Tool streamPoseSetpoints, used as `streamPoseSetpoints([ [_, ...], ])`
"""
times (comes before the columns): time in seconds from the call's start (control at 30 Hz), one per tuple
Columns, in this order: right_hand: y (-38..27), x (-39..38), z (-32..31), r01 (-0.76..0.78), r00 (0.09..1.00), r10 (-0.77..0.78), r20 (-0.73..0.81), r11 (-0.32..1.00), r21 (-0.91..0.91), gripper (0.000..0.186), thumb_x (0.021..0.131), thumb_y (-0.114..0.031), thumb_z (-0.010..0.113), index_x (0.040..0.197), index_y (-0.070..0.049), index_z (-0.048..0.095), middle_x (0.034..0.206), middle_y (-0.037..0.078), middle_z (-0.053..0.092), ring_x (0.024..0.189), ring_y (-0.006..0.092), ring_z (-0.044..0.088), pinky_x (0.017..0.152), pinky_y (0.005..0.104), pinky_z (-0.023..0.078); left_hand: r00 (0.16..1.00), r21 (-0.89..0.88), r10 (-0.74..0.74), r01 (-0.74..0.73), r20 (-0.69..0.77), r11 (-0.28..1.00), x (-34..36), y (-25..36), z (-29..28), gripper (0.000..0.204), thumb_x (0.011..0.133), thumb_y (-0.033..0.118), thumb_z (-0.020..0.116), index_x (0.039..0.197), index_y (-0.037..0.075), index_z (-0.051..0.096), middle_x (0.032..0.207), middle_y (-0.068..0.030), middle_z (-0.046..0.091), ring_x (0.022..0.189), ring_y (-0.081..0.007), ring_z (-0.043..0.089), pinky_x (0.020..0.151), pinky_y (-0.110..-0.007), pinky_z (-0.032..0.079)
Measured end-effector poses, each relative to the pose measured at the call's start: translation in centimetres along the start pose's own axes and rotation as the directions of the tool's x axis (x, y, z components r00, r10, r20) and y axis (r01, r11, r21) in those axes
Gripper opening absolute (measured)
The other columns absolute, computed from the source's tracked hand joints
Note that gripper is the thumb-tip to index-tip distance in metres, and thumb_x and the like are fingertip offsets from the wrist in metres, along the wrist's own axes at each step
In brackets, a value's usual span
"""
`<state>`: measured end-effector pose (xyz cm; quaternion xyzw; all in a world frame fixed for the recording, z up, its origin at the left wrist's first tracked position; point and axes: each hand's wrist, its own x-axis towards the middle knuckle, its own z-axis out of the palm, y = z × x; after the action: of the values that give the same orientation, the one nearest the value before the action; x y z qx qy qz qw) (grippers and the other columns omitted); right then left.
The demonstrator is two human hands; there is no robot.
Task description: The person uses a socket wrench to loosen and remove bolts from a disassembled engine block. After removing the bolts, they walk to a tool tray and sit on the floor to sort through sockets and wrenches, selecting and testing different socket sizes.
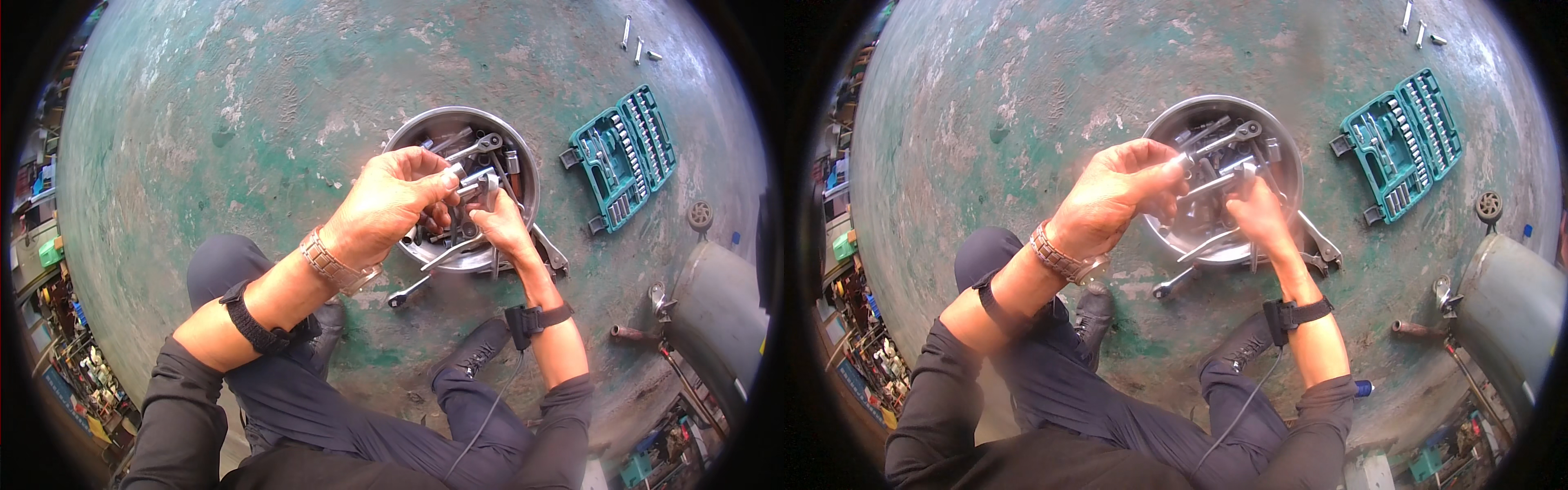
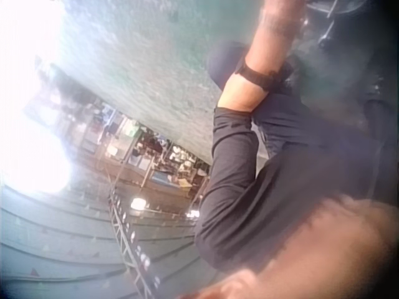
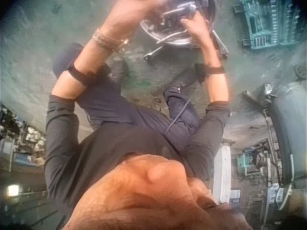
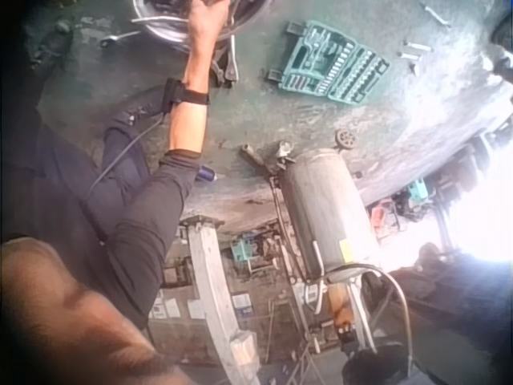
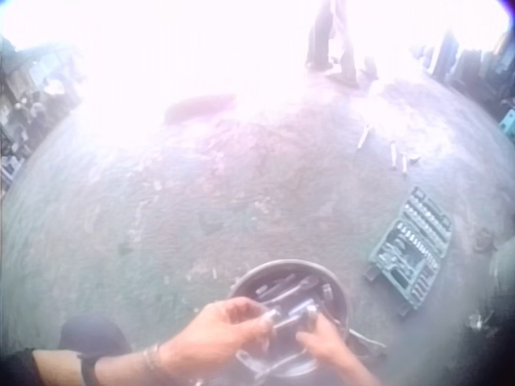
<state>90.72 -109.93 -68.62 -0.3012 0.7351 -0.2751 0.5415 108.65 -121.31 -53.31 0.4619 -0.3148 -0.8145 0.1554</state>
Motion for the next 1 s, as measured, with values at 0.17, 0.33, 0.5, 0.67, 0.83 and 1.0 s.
streamPoseSetpoints([
  [0.17,-1.0,-0.2,-0.3,0.114,0.989,-0.114,0.092,0.993,0.012,0.039,0.073,-0.004,0.065,0.111,0.001,0.057,0.096,0.011,0.066,0.089,0.0195,0.064,0.078,0.0322,0.050,1.000,0.016,-0.007,0.007,-0.010,1.000,0.0,0.0,0.2,0.015,0.091,0.012,0.063,0.097,-0.001,0.058,0.076,-0.0067,0.063,0.060,-0.0110,0.060,0.054,-0.025,0.050],
  [0.33,-1.1,-0.9,0.1,0.099,0.984,-0.132,0.120,0.964,0.247,0.038,0.073,0.002,0.065,0.110,0.000,0.058,0.097,0.006,0.064,0.088,0.0146,0.061,0.077,0.0284,0.050,1.000,0.049,-0.005,0.006,-0.018,0.999,0.0,0.0,0.2,0.015,0.091,0.012,0.062,0.097,-0.001,0.057,0.076,-0.0069,0.063,0.060,-0.0110,0.060,0.054,-0.025,0.051],
  [0.5,-0.9,-0.7,0.1,0.061,0.971,-0.115,0.209,0.966,0.252,0.046,0.075,0.002,0.065,0.119,0.000,0.051,0.107,0.006,0.060,0.094,0.0139,0.058,0.084,0.0305,0.047,1.000,0.058,-0.013,0.012,0.023,0.998,0.0,-0.3,0.2,0.024,0.087,0.017,0.068,0.103,0.000,0.061,0.083,-0.0075,0.066,0.067,-0.0124,0.063,0.062,-0.024,0.052],
  [0.67,-1.3,-1.7,-0.1,0.061,0.969,-0.149,0.197,0.918,0.392,0.036,0.076,-0.004,0.065,0.110,-0.002,0.054,0.089,0.002,0.058,0.077,0.0100,0.056,0.067,0.0251,0.046,1.000,0.064,-0.010,0.008,0.030,0.998,0.3,-0.6,0.2,0.025,0.087,0.017,0.068,0.104,0.000,0.060,0.083,-0.0078,0.066,0.067,-0.0125,0.063,0.063,-0.024,0.052],
  [0.83,-0.5,-1.6,0.5,-0.103,0.963,0.007,0.270,0.932,0.346,0.032,0.077,-0.002,0.058,0.108,0.000,0.058,0.092,0.004,0.062,0.085,0.0125,0.059,0.070,0.0277,0.049,0.999,0.089,-0.008,0.004,0.042,0.996,0.8,-1.1,0.5,0.026,0.087,0.017,0.068,0.104,-0.001,0.060,0.084,-0.0079,0.066,0.067,-0.0124,0.064,0.063,-0.024,0.053],
  [1.0,0.8,-1.8,6.7,0.183,0.890,-0.360,0.279,0.843,0.506,0.050,0.076,-0.002,0.056,0.126,-0.002,0.053,0.109,0.006,0.062,0.095,0.0134,0.058,0.079,0.0291,0.049,1.000,0.117,0.003,-0.004,0.004,0.993,1.3,-1.3,1.0,0.021,0.088,0.014,0.066,0.100,-0.001,0.058,0.082,-0.0076,0.065,0.065,-0.0116,0.062,0.060,-0.024,0.051],
])
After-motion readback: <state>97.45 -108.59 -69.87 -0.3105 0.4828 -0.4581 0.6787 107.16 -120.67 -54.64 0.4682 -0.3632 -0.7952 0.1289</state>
